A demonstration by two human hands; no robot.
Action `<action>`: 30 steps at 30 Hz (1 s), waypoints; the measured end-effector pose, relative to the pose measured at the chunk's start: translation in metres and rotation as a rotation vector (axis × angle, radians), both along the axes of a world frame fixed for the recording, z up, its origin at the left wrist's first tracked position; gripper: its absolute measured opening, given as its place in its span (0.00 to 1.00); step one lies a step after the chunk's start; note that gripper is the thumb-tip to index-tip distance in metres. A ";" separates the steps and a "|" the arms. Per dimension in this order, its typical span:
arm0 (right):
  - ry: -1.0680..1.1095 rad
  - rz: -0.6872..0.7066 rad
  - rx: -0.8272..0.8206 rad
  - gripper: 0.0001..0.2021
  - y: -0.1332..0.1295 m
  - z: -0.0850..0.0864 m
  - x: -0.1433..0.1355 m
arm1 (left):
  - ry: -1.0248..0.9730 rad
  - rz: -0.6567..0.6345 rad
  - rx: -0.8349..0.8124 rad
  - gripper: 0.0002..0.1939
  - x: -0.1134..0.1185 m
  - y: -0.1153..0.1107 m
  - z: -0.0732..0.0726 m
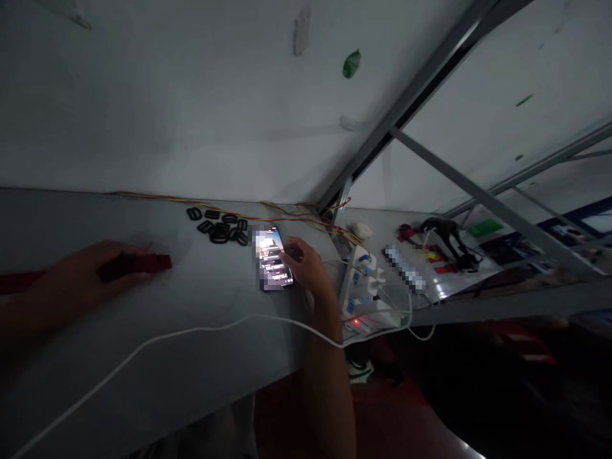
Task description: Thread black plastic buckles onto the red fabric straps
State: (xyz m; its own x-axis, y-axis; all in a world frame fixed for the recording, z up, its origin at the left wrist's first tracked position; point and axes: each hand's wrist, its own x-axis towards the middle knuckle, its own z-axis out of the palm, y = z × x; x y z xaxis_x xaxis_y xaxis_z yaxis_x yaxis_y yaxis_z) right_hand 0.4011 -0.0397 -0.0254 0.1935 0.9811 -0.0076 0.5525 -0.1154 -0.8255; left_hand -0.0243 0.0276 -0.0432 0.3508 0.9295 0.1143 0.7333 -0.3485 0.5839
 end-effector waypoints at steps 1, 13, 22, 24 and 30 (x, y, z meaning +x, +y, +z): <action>-0.002 -0.007 0.002 0.22 0.000 -0.001 0.000 | 0.002 0.000 0.004 0.35 0.000 0.000 0.001; -0.043 -0.013 0.008 0.22 -0.001 0.001 -0.002 | -0.019 -0.070 0.052 0.38 -0.006 0.003 -0.008; -0.071 -0.011 0.043 0.20 0.001 -0.003 0.001 | 0.014 -0.068 0.034 0.34 -0.006 0.003 -0.008; -0.076 -0.008 0.045 0.20 0.001 -0.003 0.001 | 0.008 -0.068 0.030 0.33 -0.006 0.003 -0.009; -0.054 -0.018 0.042 0.18 0.001 -0.001 -0.002 | -0.008 -0.079 0.056 0.31 -0.006 0.005 -0.010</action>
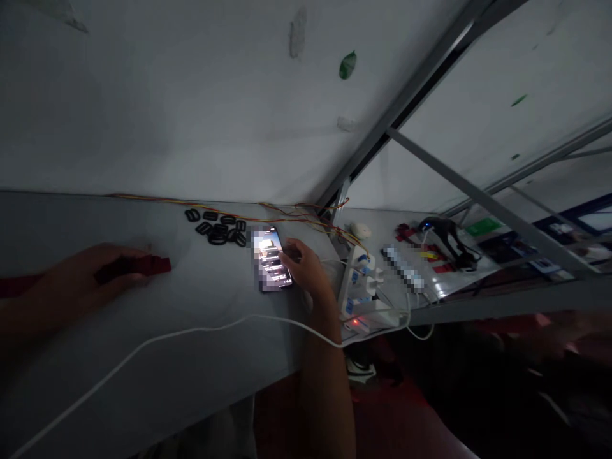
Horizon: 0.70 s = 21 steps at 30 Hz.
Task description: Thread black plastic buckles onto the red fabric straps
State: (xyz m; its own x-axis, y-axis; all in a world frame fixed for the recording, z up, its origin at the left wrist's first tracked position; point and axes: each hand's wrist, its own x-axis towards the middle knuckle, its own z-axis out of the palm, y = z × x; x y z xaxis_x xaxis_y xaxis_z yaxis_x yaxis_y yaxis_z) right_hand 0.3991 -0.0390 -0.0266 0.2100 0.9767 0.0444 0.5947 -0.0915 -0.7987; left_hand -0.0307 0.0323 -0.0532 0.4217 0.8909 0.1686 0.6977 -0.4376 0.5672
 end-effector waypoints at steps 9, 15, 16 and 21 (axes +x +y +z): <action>-0.037 -0.015 -0.006 0.20 0.000 -0.002 0.001 | -0.003 0.083 -0.052 0.35 0.007 -0.006 0.012; 0.002 -0.004 -0.013 0.21 0.001 -0.005 0.003 | 0.002 0.089 -0.032 0.33 0.009 -0.009 0.015; -0.002 -0.006 -0.013 0.21 0.001 -0.004 0.002 | 0.004 0.083 -0.026 0.33 0.009 -0.009 0.014; -0.018 -0.013 -0.037 0.21 0.001 -0.001 0.000 | 0.002 0.027 0.011 0.29 0.008 -0.006 0.010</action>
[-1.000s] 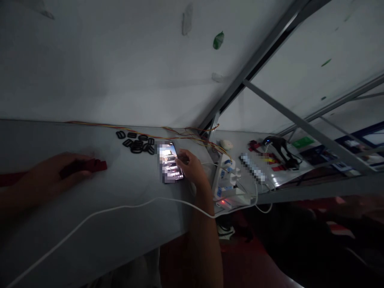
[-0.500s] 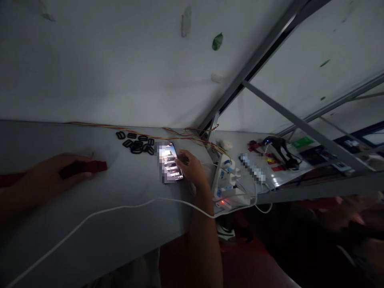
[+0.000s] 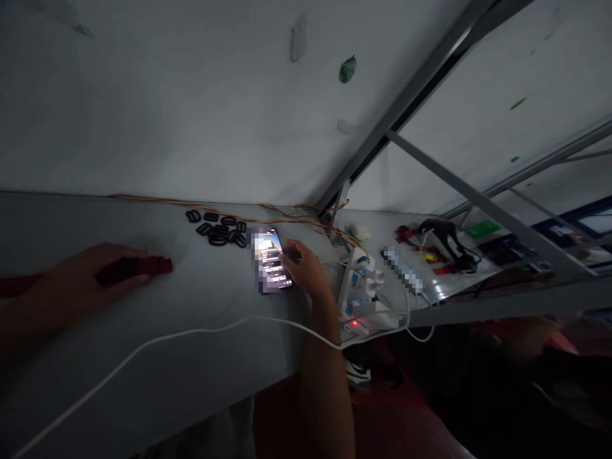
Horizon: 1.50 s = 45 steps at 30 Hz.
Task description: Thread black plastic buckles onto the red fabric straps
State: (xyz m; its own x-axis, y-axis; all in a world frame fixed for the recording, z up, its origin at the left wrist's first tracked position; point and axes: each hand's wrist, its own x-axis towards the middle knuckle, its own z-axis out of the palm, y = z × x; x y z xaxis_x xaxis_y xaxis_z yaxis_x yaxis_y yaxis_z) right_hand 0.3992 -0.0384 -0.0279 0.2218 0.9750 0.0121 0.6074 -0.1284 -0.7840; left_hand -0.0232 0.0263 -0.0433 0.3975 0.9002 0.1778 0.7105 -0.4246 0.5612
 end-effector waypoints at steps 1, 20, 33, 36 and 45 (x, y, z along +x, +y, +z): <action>0.000 -0.001 -0.001 0.21 0.000 0.000 0.000 | 0.001 -0.009 0.005 0.28 -0.001 0.001 -0.001; 0.018 -0.008 0.000 0.22 -0.002 -0.001 -0.001 | -0.017 -0.026 0.058 0.31 -0.005 0.003 -0.011; 0.023 -0.020 -0.017 0.22 -0.001 0.002 -0.002 | 0.020 -0.018 0.027 0.34 -0.006 0.002 -0.003; 0.016 -0.017 -0.021 0.22 -0.001 0.002 -0.002 | 0.022 -0.009 0.003 0.35 -0.006 0.001 0.000; 0.020 -0.006 -0.002 0.19 -0.002 0.001 -0.001 | 0.027 -0.001 0.004 0.35 -0.008 0.003 -0.003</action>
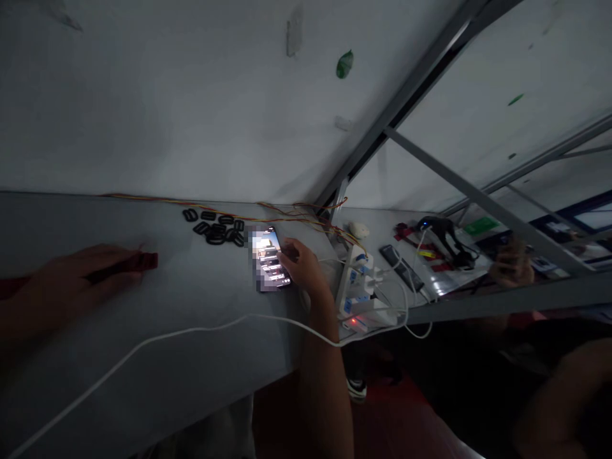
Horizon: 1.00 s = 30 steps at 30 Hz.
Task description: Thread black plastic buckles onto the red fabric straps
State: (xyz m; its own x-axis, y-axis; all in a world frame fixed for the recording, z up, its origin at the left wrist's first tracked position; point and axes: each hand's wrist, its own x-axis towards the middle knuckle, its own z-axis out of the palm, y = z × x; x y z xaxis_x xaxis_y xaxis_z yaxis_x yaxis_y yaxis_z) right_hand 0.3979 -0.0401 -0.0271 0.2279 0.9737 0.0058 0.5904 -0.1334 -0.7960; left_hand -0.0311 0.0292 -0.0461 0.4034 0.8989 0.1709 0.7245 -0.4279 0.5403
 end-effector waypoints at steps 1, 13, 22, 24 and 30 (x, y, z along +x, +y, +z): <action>-0.004 0.002 0.006 0.19 0.000 0.000 0.000 | 0.003 0.000 0.001 0.36 0.000 0.000 0.000; -0.015 -0.003 -0.006 0.20 0.000 0.002 -0.001 | -0.004 -0.029 0.000 0.39 0.002 0.001 0.001; -0.021 -0.010 -0.008 0.20 0.000 0.003 -0.002 | 0.025 -0.030 0.024 0.45 0.001 0.003 -0.001; -0.024 -0.008 0.001 0.19 0.000 0.003 -0.002 | 0.030 -0.021 0.019 0.48 0.002 0.002 0.000; 0.048 0.016 -0.016 0.21 0.000 0.001 -0.001 | 0.054 -0.022 0.017 0.51 0.002 0.003 -0.002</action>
State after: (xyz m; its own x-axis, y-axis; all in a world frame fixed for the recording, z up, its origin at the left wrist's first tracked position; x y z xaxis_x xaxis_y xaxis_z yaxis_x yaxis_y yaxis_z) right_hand 0.3970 -0.0403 -0.0259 0.2117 0.9771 -0.0202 0.5540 -0.1370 -0.8212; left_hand -0.0289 0.0321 -0.0482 0.4320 0.8869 0.1639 0.7429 -0.4529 0.4928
